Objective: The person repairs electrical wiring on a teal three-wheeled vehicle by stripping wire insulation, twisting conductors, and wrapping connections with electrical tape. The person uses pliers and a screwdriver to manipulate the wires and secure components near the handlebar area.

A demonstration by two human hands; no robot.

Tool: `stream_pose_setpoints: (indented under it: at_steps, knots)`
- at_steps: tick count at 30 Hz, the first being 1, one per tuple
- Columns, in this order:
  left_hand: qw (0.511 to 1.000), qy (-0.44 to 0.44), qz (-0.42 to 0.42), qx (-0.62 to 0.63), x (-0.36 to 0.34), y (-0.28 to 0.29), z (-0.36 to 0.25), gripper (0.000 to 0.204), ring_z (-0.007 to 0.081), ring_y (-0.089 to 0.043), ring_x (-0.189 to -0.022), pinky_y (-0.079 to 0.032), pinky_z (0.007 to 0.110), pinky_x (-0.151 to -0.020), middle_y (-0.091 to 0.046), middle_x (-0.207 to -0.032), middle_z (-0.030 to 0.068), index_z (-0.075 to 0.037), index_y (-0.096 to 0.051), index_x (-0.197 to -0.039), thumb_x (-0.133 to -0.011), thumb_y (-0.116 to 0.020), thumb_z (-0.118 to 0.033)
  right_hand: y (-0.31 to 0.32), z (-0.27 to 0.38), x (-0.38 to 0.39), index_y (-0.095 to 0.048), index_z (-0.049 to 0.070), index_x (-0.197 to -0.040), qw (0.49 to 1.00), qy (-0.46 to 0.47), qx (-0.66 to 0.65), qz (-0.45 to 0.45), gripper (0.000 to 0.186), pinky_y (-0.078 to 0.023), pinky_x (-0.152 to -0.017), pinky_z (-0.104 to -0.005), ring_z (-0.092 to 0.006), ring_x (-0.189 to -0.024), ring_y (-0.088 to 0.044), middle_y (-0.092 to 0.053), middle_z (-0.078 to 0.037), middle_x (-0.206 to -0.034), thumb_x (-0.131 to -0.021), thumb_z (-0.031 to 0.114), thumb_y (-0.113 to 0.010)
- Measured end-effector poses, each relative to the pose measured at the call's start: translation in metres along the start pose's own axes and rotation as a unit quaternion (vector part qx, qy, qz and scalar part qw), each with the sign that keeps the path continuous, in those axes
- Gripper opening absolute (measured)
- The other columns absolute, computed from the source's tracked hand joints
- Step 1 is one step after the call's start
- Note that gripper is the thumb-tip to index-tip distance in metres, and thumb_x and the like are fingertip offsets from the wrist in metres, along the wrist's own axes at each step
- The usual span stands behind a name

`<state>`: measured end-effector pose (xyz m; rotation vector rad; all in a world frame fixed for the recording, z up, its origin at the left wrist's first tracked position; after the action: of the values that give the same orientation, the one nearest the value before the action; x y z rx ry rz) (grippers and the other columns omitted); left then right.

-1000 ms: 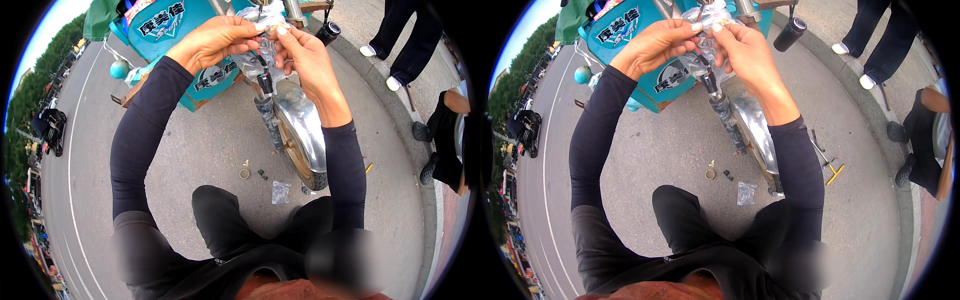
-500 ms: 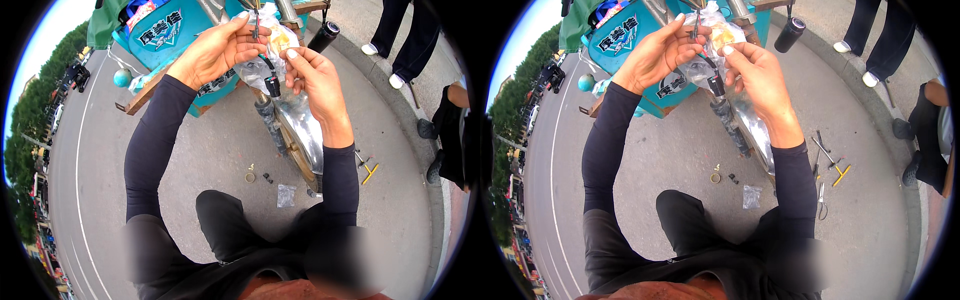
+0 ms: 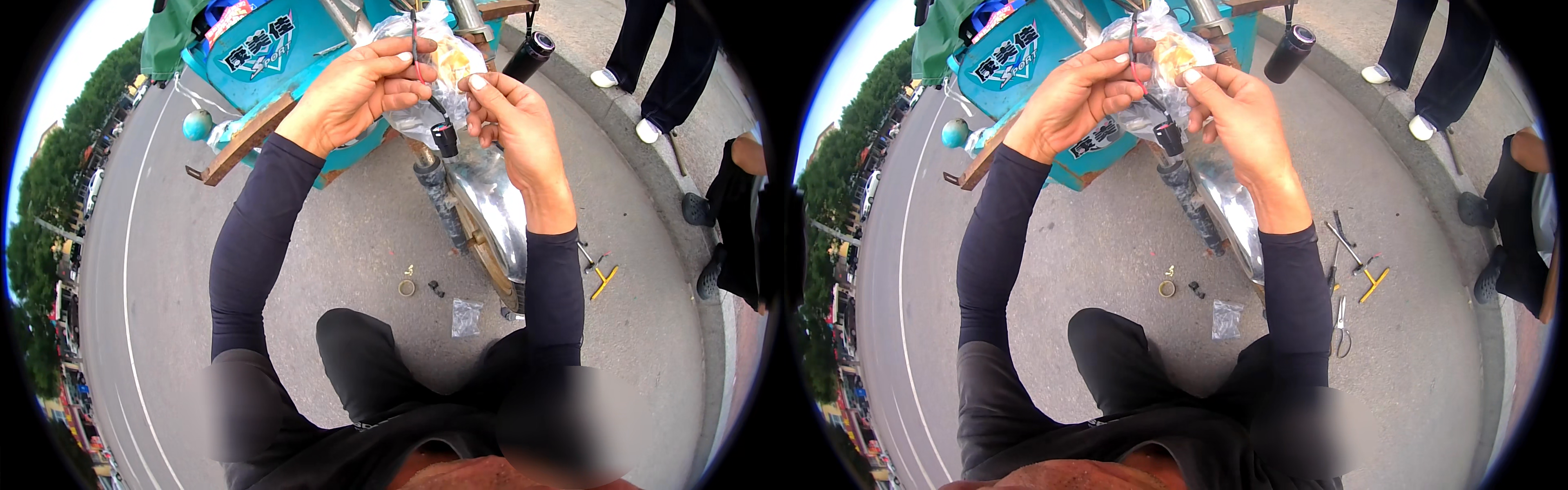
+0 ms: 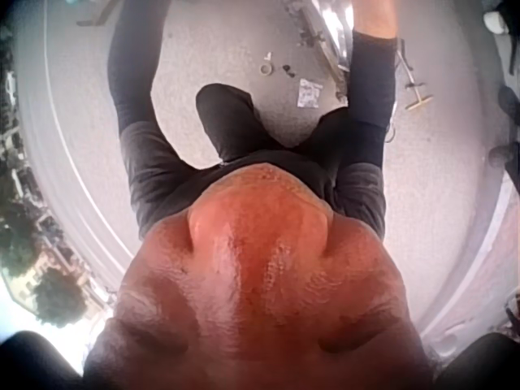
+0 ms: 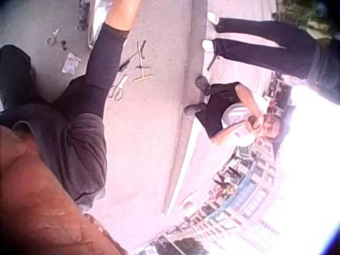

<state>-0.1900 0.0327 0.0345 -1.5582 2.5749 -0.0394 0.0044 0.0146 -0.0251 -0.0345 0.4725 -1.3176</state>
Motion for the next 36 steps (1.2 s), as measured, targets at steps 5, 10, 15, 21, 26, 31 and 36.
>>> stream_pose_setpoints:
  at_steps: [5,10,15,21,26,31,36]
  knots:
    - [0.998,0.003,-0.052,-0.028,-0.003,-0.009,0.004,0.035,0.0121,-0.072,-0.077,-0.061,0.019,-0.070,-0.072,-0.099,0.0110,0.003,-0.051,-0.134,-0.102,-0.055,-0.010,0.001,-0.002,-0.002,-0.070,0.004,-0.103,1.000,-0.007,0.004,0.018,0.026,-0.040,-0.052,-0.0183,-0.0032,-0.061,-0.057,-0.060,0.005,-0.074,-0.100,0.029,-0.064]
    - [0.997,0.006,-0.081,-0.018,-0.011,-0.020,0.006,0.033,0.0160,-0.073,-0.077,-0.061,0.020,-0.065,-0.072,-0.098,0.0160,0.004,-0.047,-0.129,-0.102,-0.055,-0.011,0.016,0.001,-0.004,-0.070,0.004,-0.103,1.000,-0.001,0.012,0.024,0.026,-0.040,-0.052,-0.0181,-0.0032,-0.061,-0.056,-0.060,0.005,-0.074,-0.101,0.030,-0.062]
    - [0.996,0.023,-0.080,0.020,-0.015,-0.035,0.004,0.027,0.0147,-0.071,-0.077,-0.060,0.023,-0.067,-0.071,-0.095,0.0115,0.002,-0.055,-0.124,-0.104,-0.051,-0.016,0.035,0.009,-0.005,-0.070,0.003,-0.101,0.999,0.002,-0.027,0.025,0.025,-0.039,-0.049,-0.0196,-0.0042,-0.059,-0.057,-0.061,0.003,-0.074,-0.097,0.028,-0.068]
    - [0.997,0.031,-0.028,0.071,-0.019,-0.043,0.003,0.035,0.0085,-0.050,-0.059,-0.045,0.021,-0.053,-0.059,-0.085,0.0001,0.006,-0.057,-0.125,-0.108,-0.045,-0.022,0.053,0.021,0.002,-0.070,0.005,-0.103,1.000,0.012,0.012,0.011,0.026,-0.039,-0.052,-0.0182,-0.0021,-0.062,-0.056,-0.059,0.006,-0.073,-0.101,0.030,-0.062]
    - [1.000,0.019,-0.001,0.022,-0.026,-0.039,0.000,0.033,0.0057,-0.044,-0.056,-0.037,0.017,-0.050,-0.062,-0.090,0.0021,0.003,-0.057,-0.129,-0.107,-0.049,-0.020,0.073,0.019,0.003,-0.072,0.004,-0.102,0.999,0.032,-0.004,-0.022,0.026,-0.040,-0.052,-0.0204,-0.0047,-0.062,-0.058,-0.061,0.004,-0.073,-0.098,0.029,-0.064]
    - [1.000,-0.005,0.012,0.023,-0.043,-0.027,0.017,0.032,0.0031,-0.055,-0.061,-0.047,0.011,-0.053,-0.065,-0.128,0.0228,0.006,-0.059,-0.127,-0.102,-0.060,-0.015,0.102,0.013,0.000,-0.071,0.005,-0.106,0.996,0.073,0.022,-0.036,0.028,-0.040,-0.055,-0.0192,-0.0043,-0.066,-0.058,-0.061,0.004,-0.079,-0.100,0.031,-0.064]
    - [0.995,0.005,-0.086,0.042,-0.082,-0.026,0.075,0.020,0.0068,-0.062,-0.058,-0.048,0.011,-0.045,-0.073,-0.094,0.0143,0.005,-0.064,-0.110,-0.097,-0.065,-0.010,0.187,0.003,0.014,-0.069,0.003,-0.101,0.994,0.067,0.034,-0.081,0.019,-0.047,-0.050,-0.0175,-0.0057,-0.060,-0.063,-0.065,0.001,-0.074,-0.101,0.021,-0.061]
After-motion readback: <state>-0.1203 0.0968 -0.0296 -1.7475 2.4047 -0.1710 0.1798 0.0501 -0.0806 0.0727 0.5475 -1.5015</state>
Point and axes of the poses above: each hand's wrist, its own x-axis away from the middle knuckle, its own y-axis out of the back of the hand, z = x × y, the point moved 4 cm from there along -x, towards the middle knuckle
